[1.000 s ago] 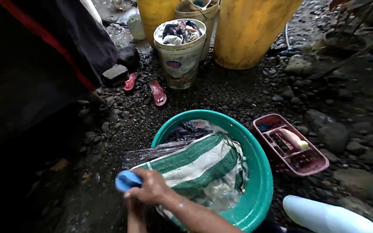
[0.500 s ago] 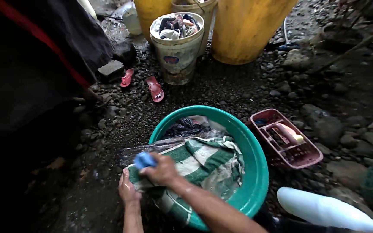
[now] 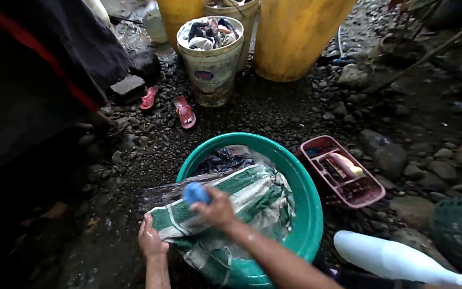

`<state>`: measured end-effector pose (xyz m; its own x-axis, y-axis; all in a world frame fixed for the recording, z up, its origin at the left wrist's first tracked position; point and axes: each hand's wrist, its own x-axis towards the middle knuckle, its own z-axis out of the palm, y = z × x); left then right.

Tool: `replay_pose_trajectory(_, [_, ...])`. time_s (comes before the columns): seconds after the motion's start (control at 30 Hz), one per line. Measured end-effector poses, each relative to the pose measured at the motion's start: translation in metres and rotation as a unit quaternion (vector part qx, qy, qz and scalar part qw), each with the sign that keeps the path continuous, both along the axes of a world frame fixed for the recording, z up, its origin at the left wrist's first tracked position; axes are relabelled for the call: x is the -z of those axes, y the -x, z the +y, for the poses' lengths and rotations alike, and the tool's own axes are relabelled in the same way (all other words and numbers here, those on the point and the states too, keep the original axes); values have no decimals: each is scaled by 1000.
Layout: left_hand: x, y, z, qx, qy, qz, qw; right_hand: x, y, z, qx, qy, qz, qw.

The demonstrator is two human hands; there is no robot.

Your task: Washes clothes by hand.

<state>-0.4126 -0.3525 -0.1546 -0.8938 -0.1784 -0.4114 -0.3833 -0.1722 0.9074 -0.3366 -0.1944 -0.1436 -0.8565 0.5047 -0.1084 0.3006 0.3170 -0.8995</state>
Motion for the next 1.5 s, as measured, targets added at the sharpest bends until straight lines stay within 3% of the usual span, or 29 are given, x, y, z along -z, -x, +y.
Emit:
replay_pose_trajectory(0.03, [-1, 0, 0, 1, -6, 6, 1000, -5, 5, -32, -57, 35, 19, 998])
replay_pose_trajectory(0.1, [-15, -2, -2, 5, -35, 10, 999, 8, -1, -40, -109, 49, -17, 993])
replay_pose_trajectory(0.2, [-56, -7, -3, 44, -73, 21, 996, 58, -42, 51, 32, -40, -83, 995])
replay_pose_trajectory(0.33, [-106, 13, 18, 91, -163, 70, 980, 56, -71, 173, 176, -81, -229, 954])
replay_pose_trajectory(0.4, [-89, 26, 20, 142, -156, 53, 976, 47, -64, 192, 224, -72, -215, 948])
replay_pose_trajectory(0.5, [-30, 16, 17, 321, 20, -23, 947, 40, -44, 197, 264, -48, -179, 947])
replay_pose_trajectory(0.57, [-13, 11, 25, 373, 108, -29, 921, 26, -32, 180, 263, -43, -143, 953])
replay_pose_trajectory(0.63, [-16, 12, 31, 298, 108, 0, 949, 9, -14, 129, 223, -24, -51, 973])
replay_pose_trajectory(0.73, [-23, 31, 29, 137, 8, 14, 990, -27, 37, -2, 81, 61, 88, 991])
replay_pose_trajectory(0.83, [18, 58, -19, 65, -60, 29, 996, -58, 74, -75, -100, 125, -8, 987])
replay_pose_trajectory(0.9, [14, 72, -31, -1, -46, 15, 999, -29, 67, -61, -121, 75, -73, 987])
replay_pose_trajectory(0.97, [-11, 70, -28, -27, -25, 6, 999, 23, 27, -1, -25, -16, -83, 996])
replay_pose_trajectory(1.03, [-9, 63, -29, -42, -23, 12, 999, 53, -24, 81, 93, -79, -158, 980])
replay_pose_trajectory(1.13, [-6, 61, -26, -54, -13, 30, 998, 51, -64, 145, 186, -106, -276, 937])
replay_pose_trajectory(1.23, [-6, 58, -21, -60, 10, 31, 998, 12, -23, 67, 133, -53, -175, 974])
replay_pose_trajectory(1.3, [-6, 55, -22, -53, 49, 38, 997, -12, 22, -26, 1, 14, -79, 997])
replay_pose_trajectory(1.37, [-4, 54, -25, -39, 82, 57, 994, -28, 56, -79, -150, 60, -78, 984])
replay_pose_trajectory(1.43, [-4, 56, -26, -53, 36, 53, 997, -9, 53, -66, -159, 46, -94, 982])
replay_pose_trajectory(1.5, [0, 57, -23, -84, -11, 44, 995, 36, 15, 5, -14, -18, -82, 996])
